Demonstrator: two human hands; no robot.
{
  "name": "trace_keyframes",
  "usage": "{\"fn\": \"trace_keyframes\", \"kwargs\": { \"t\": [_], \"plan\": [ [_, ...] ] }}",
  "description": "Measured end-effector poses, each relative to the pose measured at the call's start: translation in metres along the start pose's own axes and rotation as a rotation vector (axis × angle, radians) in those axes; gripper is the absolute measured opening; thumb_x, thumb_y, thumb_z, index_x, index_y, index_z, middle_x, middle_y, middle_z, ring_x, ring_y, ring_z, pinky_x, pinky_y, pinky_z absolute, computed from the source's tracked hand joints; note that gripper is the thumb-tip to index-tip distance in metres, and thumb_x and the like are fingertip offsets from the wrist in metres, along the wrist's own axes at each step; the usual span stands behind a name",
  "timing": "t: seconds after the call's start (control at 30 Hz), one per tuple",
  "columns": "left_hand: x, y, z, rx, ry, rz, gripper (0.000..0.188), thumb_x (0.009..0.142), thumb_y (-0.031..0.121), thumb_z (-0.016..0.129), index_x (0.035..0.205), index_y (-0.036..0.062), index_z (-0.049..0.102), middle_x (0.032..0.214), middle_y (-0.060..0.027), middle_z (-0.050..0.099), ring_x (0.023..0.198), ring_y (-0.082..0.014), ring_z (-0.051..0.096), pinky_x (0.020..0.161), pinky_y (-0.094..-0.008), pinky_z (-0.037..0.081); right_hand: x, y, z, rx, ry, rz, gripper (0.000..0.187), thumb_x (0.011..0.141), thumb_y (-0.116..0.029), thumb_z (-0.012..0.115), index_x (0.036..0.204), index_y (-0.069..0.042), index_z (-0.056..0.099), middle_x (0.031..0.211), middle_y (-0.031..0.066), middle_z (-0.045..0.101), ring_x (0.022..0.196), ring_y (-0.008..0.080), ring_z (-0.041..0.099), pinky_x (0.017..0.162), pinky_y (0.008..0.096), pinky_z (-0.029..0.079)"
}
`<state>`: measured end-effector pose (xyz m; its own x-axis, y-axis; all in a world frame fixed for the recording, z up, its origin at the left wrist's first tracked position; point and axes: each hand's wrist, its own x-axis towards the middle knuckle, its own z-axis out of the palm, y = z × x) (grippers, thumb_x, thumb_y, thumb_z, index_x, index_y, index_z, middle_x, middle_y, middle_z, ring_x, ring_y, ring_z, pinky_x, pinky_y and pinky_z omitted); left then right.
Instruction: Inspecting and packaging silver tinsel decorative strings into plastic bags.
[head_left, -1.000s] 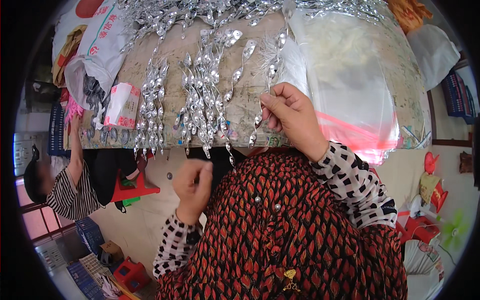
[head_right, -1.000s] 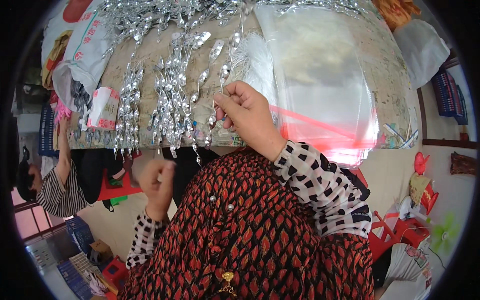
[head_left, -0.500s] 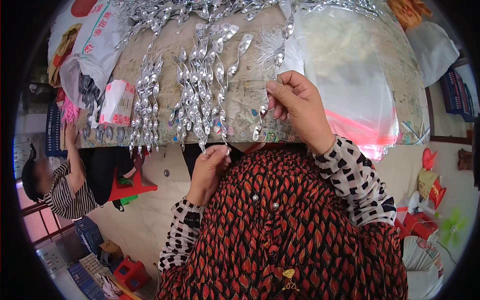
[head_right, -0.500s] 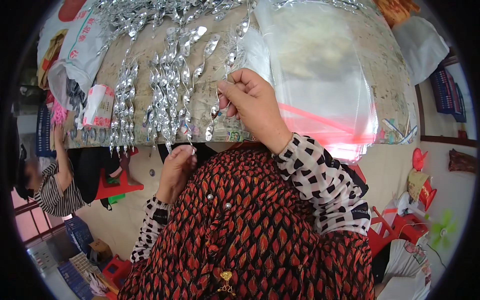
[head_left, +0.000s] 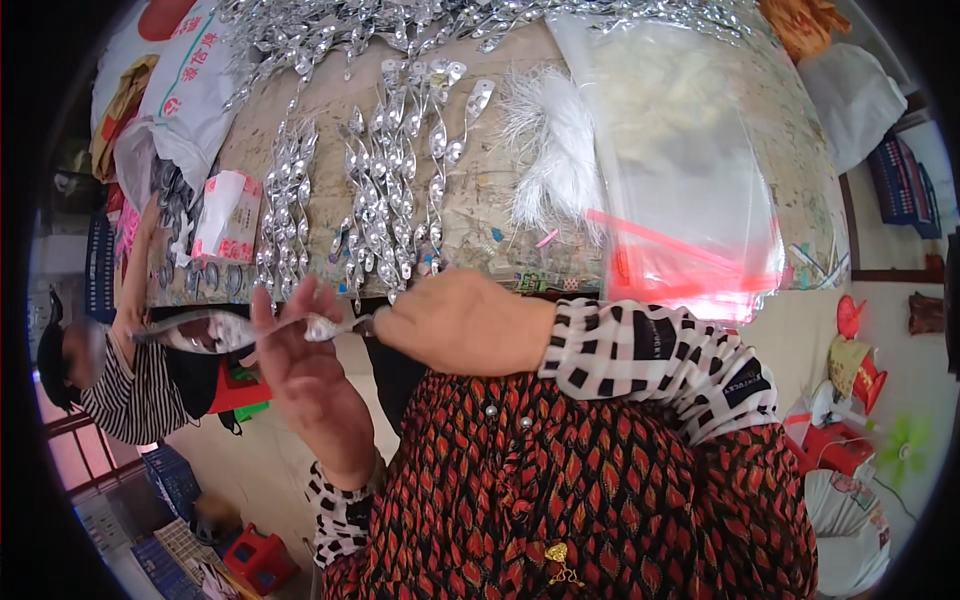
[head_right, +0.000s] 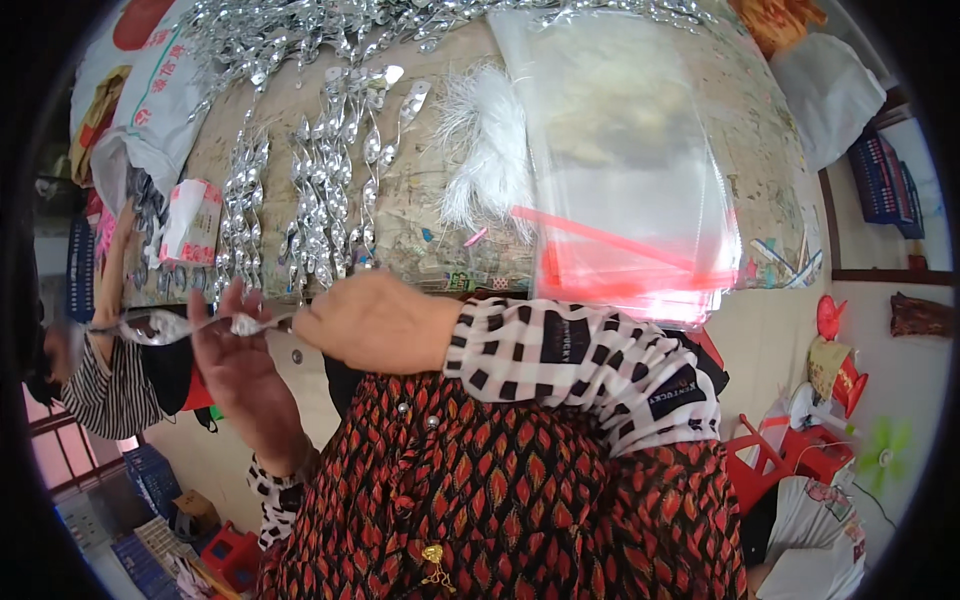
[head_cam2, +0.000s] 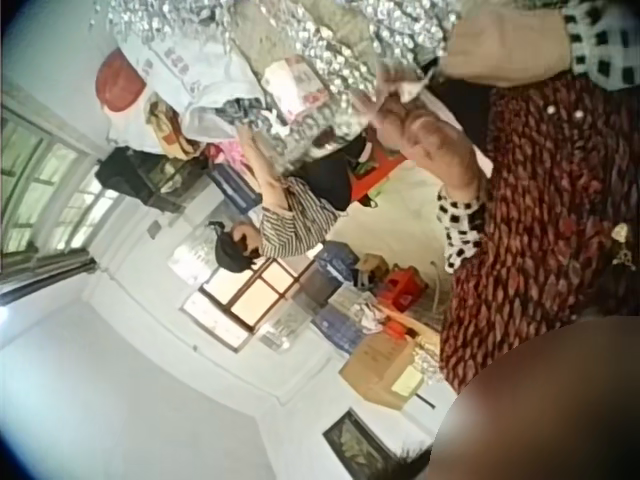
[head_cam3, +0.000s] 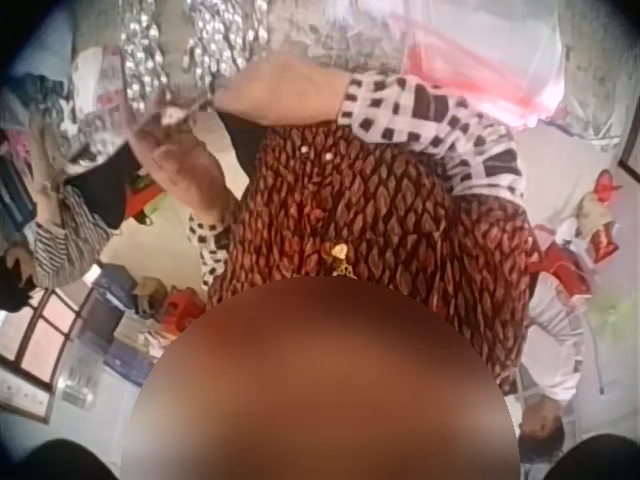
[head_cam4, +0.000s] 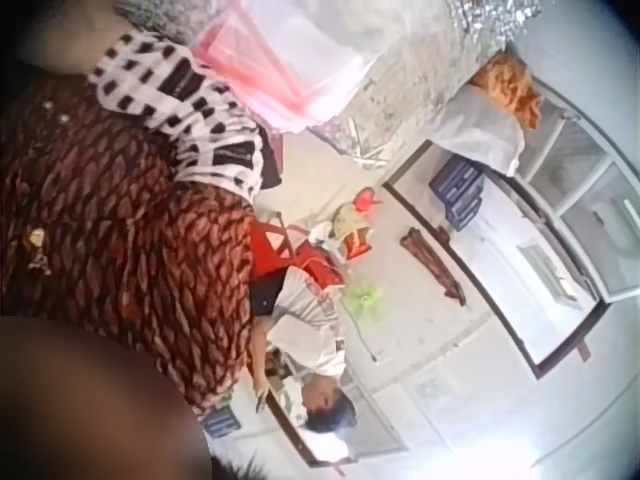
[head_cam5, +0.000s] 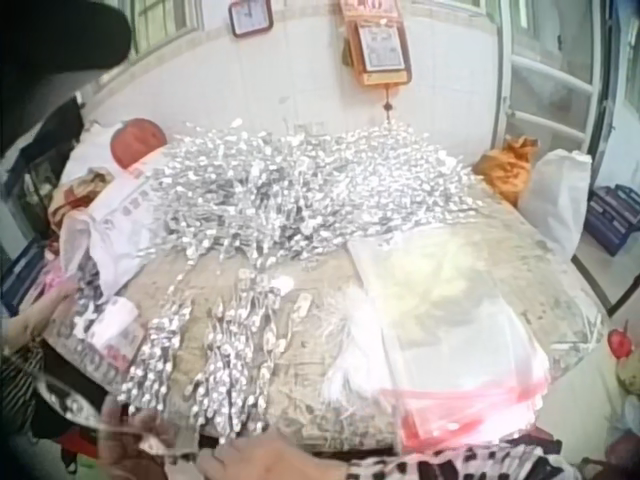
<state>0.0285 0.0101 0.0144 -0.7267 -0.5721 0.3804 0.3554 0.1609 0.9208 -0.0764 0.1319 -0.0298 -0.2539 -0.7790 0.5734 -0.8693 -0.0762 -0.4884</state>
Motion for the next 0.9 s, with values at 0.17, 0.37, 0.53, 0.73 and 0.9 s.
{"fn": "trace_keyframes", "kwargs": {
  "t": [0.17, 0.37, 0.53, 0.73, 0.9],
  "plan": [
    [0.011, 0.005, -0.007, -0.233, -0.073, -0.061, 0.054, 0.099, 0.031, 0.043, 0.139, -0.0016, 0.028, 0.088, -0.015, 0.061, 0.073, -0.0198, 0.059, 0.07, -0.0321, 0.05, -0.011, -0.01, 0.007, 0.036, -0.15, 0.022, 0.012, 0.077, -0.015, 0.057, 0.081, -0.006, 0.052, 0.067, 0.0072, 0.054, 0.065, 0.0257, 0.061, 0.056, 0.0386, 0.049],
    [0.026, 0.027, -0.019, 0.072, -0.125, -0.069, 0.039, 0.099, 0.016, 0.042, 0.133, -0.0018, 0.037, 0.088, -0.0132, 0.061, 0.063, -0.0114, 0.053, 0.059, -0.0261, 0.046, -0.036, 0.03, -0.052, -0.095, -0.137, 0.423, 0.016, 0.08, -0.013, 0.057, 0.095, -0.009, 0.061, 0.083, 0.0119, 0.061, 0.081, 0.0334, 0.06, 0.07, 0.0439, 0.048],
    [0.02, -0.006, -0.021, 0.124, -0.209, -0.392, 0.024, 0.093, 0.008, 0.051, 0.115, -0.003, 0.054, 0.096, -0.0091, 0.061, 0.077, -0.0104, 0.056, 0.068, -0.0251, 0.046, -0.041, 0.088, -0.073, -0.519, -0.091, 0.397, 0.018, 0.076, -0.008, 0.059, 0.094, -0.008, 0.064, 0.084, 0.0096, 0.058, 0.082, 0.0323, 0.054, 0.072, 0.0402, 0.046],
    [0.027, -0.023, 0.002, 0.123, -0.542, -0.827, 0.017, 0.091, 0.015, 0.06, 0.101, 0.0019, 0.059, 0.076, 0.0024, 0.054, 0.059, -0.0053, 0.051, 0.054, -0.0203, 0.041, -0.035, 0.09, -0.053, -0.543, -0.181, 0.416, 0.016, 0.075, -0.008, 0.059, 0.09, -0.009, 0.065, 0.093, 0.0099, 0.054, 0.09, 0.0306, 0.051, 0.078, 0.0399, 0.04],
    [0.034, -0.048, 0.016, 0.065, -0.49, -0.897, 0.018, 0.088, 0.014, 0.062, 0.101, 0.0017, 0.058, 0.072, -0.0016, 0.058, 0.048, -0.0081, 0.051, 0.046, -0.0218, 0.044, -0.037, 0.097, -0.046, -0.503, -0.169, 0.438, 0.011, 0.076, -0.007, 0.058, 0.087, -0.008, 0.063, 0.093, 0.0105, 0.054, 0.091, 0.031, 0.051, 0.078, 0.0409, 0.04]
  ]
}}
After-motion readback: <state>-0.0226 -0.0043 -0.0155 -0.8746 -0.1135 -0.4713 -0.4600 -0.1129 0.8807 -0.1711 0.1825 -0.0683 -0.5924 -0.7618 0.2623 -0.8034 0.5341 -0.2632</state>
